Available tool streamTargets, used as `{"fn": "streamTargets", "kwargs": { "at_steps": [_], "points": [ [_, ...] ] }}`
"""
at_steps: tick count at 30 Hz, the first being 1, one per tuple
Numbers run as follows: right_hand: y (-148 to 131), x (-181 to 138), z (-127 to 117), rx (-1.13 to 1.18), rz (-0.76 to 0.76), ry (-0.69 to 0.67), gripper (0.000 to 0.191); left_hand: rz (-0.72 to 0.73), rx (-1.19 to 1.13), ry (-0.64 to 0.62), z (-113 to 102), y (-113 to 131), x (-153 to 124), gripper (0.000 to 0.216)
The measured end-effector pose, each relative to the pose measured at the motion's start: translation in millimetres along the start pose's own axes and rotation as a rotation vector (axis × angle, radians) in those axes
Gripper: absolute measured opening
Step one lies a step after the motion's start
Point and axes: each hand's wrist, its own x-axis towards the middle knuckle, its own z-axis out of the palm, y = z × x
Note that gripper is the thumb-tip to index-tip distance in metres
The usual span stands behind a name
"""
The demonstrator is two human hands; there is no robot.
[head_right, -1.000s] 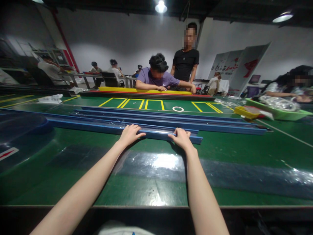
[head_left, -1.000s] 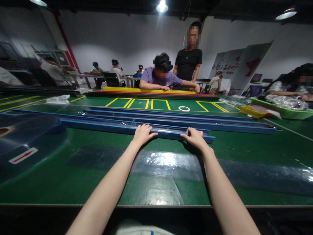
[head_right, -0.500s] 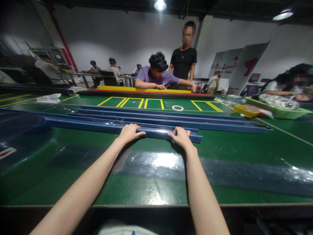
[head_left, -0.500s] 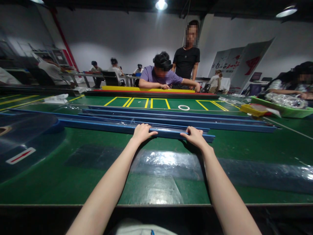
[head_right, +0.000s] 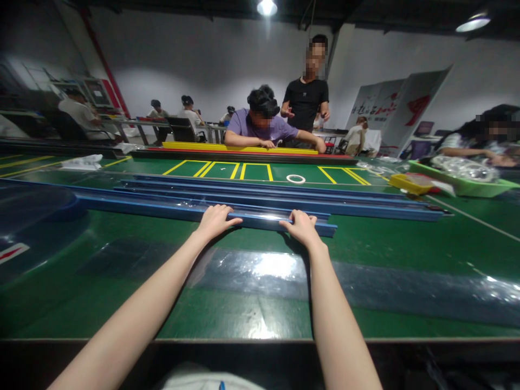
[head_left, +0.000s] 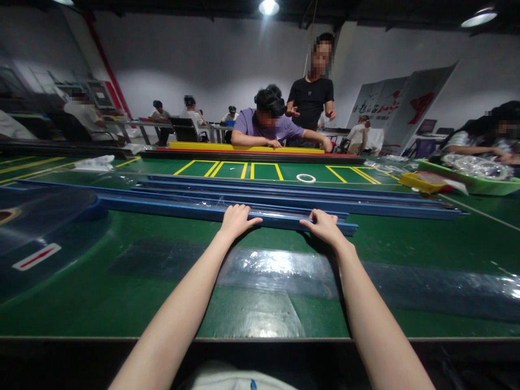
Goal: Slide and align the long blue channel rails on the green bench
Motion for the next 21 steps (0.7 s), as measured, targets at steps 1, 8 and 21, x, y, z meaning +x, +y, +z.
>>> {"fn": "streamTargets", "kwargs": {
  "at_steps": [1, 8, 21],
  "points": [
    [0, 0, 0, -0.004, -0.001, -0.003, 0.032, 0.004, 0.001, 0.009, 1, 0, -1, 0.055],
    [0, 0, 1, -0.102, -0.070, -0.020, 0.028, 0.007, -0.008, 0.044, 5, 2, -4, 0.050],
    [-47, -1, 33, -0.028, -0.356, 0.047, 0.015, 0.008, -0.006, 0.055, 6, 2, -4, 0.051]
  ]
}}
